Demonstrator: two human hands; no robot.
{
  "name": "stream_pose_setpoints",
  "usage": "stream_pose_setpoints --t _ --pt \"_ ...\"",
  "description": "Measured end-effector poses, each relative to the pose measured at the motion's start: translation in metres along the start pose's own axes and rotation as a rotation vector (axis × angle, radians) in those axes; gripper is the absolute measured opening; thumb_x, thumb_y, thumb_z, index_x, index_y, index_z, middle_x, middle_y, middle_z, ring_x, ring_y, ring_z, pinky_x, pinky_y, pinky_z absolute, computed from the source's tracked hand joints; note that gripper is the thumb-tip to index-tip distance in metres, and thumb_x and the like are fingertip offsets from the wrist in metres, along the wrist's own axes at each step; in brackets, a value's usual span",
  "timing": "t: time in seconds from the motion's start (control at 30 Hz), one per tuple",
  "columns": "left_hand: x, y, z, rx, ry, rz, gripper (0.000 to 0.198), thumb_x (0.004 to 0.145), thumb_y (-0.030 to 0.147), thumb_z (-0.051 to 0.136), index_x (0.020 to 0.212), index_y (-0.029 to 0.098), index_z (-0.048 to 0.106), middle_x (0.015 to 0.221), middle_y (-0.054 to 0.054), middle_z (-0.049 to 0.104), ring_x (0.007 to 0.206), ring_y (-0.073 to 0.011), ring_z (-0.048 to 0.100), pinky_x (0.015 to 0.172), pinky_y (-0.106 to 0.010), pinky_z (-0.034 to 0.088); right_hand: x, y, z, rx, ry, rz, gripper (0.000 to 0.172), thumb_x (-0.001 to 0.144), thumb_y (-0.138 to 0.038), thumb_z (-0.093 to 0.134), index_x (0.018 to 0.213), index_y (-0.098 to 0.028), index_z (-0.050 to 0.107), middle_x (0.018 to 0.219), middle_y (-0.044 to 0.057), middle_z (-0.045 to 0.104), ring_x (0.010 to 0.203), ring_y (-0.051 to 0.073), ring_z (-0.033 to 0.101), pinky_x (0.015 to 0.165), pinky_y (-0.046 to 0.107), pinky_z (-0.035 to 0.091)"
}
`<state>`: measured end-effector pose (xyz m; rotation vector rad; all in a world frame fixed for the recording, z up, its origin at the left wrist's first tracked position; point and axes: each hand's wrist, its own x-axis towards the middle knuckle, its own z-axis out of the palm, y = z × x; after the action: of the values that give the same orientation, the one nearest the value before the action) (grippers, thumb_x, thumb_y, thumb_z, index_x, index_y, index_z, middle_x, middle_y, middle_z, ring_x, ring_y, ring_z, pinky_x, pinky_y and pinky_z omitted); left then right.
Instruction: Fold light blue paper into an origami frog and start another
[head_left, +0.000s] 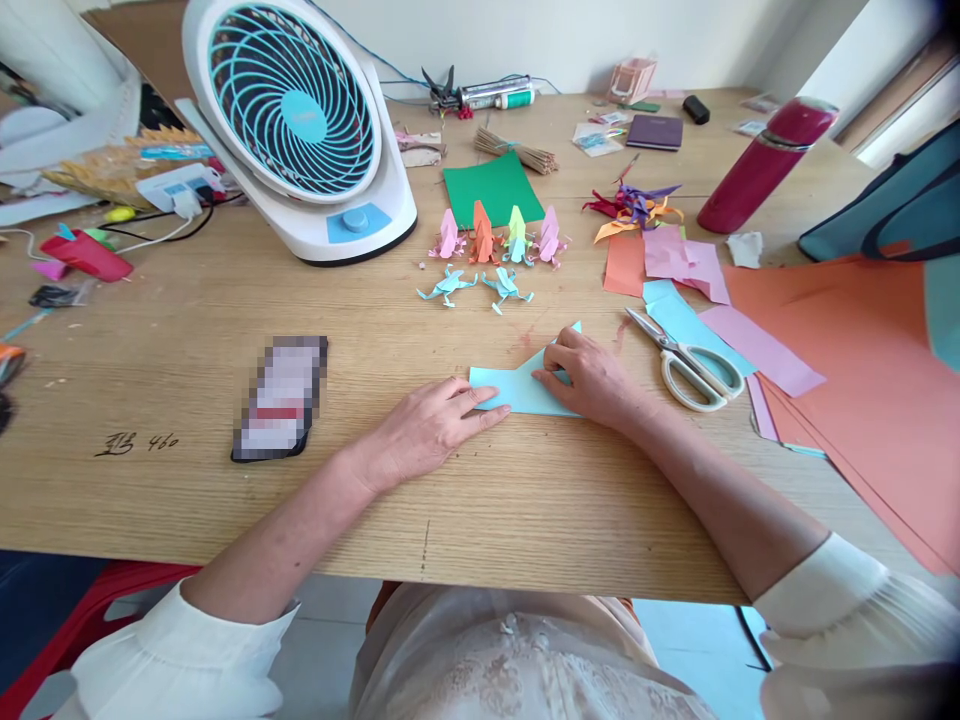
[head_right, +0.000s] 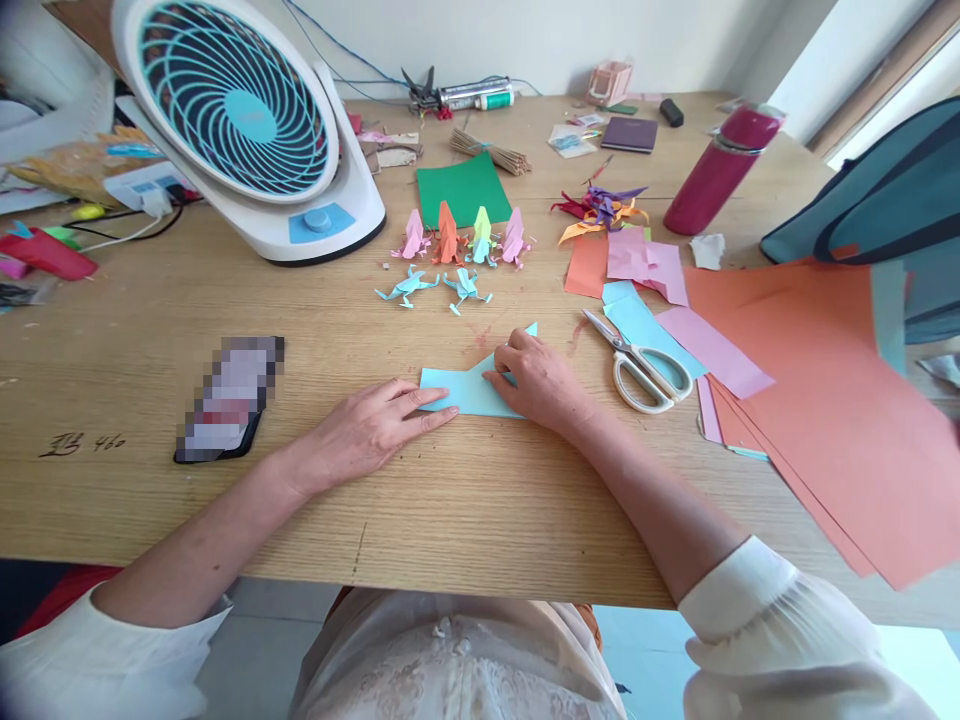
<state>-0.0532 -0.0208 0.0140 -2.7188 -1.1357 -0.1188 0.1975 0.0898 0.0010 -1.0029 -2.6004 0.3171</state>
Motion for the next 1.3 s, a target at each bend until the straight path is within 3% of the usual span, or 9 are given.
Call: stream_pose_setpoints --t 0.1,0.57,0.83,1.07,1.3 --pt "0.0 -0.001 0.001 -0.039 0.003 0.016 0.05 0.094 0.006 0.048 0.14 0.025 0.05 0.138 -0.005 0.056 0.117 -0.0236 0.051 0.098 -0.041 0.05 0.0 -0.001 -0.001 -0.004 -0.008 -0.007 0.017 0.091 -0.027 0.055 0.077 -0.017 0.055 0.086 0.009 0.053 0.077 0.021 0.052 0.071 0.032 0.04" --pt "-0.002 0.002 0.001 -0.088 -0.018 -0.021 0.051 0.095 0.004 0.042 0.141 0.026 0.048 0.139 -0.007 0.055 0.122 -0.0241 0.051 0.098 -0.042 0.048 -0.001 -0.002 0.0 -0.014 -0.006 -0.039 0.015 0.093 -0.024 0.053 0.081 -0.017 0.056 0.088 0.01 0.053 0.079 0.022 0.052 0.073 0.033 0.041" --pt "0.0 0.014 0.0 -0.123 -0.028 0.017 0.047 0.097 0.004 0.031 0.142 0.013 0.043 0.143 -0.011 0.051 0.13 -0.0209 0.047 0.107 -0.038 0.043 0.0 -0.002 0.0 -0.034 -0.017 -0.044 0.015 0.093 -0.025 0.052 0.081 -0.016 0.057 0.088 0.01 0.053 0.077 0.021 0.05 0.073 0.032 0.04" --pt "0.01 0.025 -0.005 -0.08 -0.051 -0.041 0.044 0.094 0.006 0.04 0.137 0.014 0.048 0.132 -0.013 0.058 0.118 -0.024 0.054 0.097 -0.039 0.051 0.0 -0.001 -0.001 -0.031 -0.013 -0.058 0.017 0.095 -0.026 0.049 0.082 -0.017 0.056 0.088 0.01 0.053 0.078 0.022 0.05 0.074 0.034 0.041" --pt "0.013 0.035 0.002 -0.116 0.003 -0.045 0.039 0.097 0.011 0.041 0.136 0.008 0.046 0.136 -0.014 0.054 0.127 -0.0241 0.049 0.106 -0.038 0.045 0.0 0.0 0.0 -0.032 -0.014 -0.054 0.017 0.094 -0.026 0.05 0.082 -0.017 0.056 0.088 0.011 0.053 0.078 0.022 0.05 0.074 0.033 0.04"
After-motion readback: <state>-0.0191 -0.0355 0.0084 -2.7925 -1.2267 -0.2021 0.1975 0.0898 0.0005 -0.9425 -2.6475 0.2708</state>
